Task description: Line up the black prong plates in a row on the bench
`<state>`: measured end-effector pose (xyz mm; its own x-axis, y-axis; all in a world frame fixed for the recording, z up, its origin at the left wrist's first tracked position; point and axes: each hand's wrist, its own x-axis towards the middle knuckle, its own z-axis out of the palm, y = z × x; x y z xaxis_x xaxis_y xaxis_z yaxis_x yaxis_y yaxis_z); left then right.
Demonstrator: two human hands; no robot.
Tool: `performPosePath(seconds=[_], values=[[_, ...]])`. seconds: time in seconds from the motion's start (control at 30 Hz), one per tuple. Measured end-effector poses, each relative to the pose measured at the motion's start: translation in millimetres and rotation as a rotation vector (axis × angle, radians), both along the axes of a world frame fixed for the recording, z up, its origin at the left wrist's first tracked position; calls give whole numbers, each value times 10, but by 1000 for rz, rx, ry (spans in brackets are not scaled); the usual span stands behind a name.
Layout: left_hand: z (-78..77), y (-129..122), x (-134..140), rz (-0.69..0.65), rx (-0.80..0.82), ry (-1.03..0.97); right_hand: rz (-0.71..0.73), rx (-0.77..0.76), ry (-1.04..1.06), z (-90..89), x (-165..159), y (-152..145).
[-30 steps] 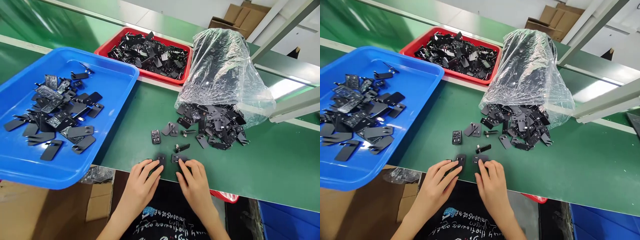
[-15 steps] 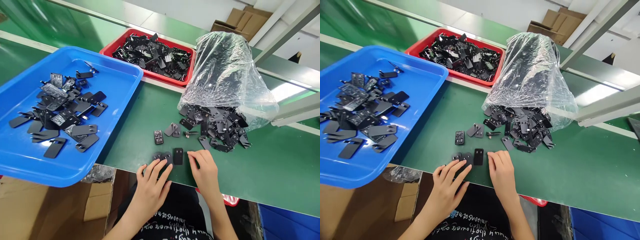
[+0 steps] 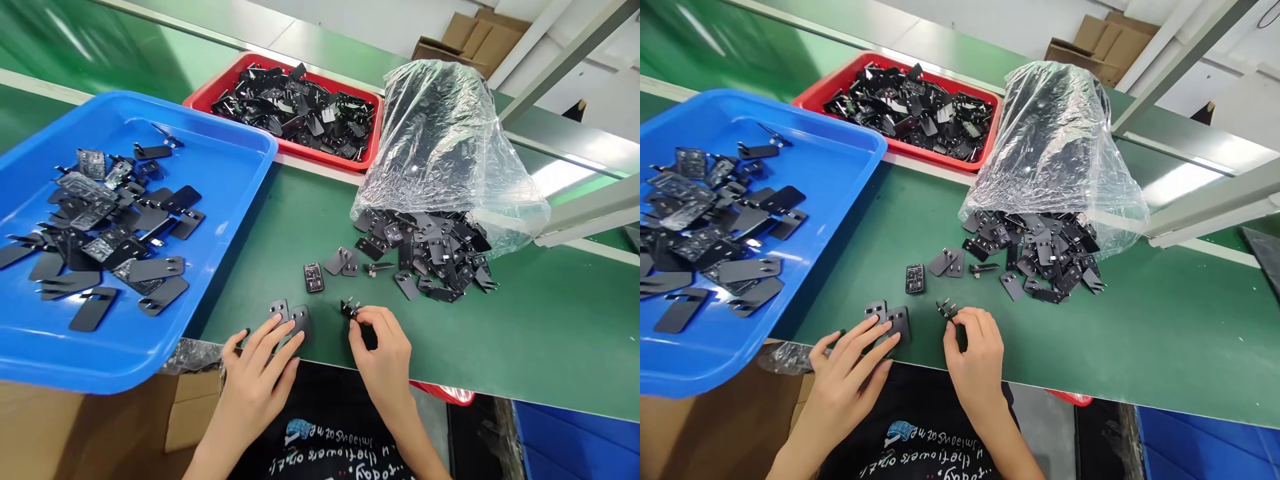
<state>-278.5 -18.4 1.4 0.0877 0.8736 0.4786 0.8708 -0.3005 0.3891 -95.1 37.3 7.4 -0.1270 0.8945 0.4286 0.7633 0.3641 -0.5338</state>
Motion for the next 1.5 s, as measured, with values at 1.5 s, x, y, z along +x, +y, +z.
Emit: performPosePath(seconds=[1.5], values=[[-55,-196,41,73,-73,-52,547,-11,-366,189,119,0]])
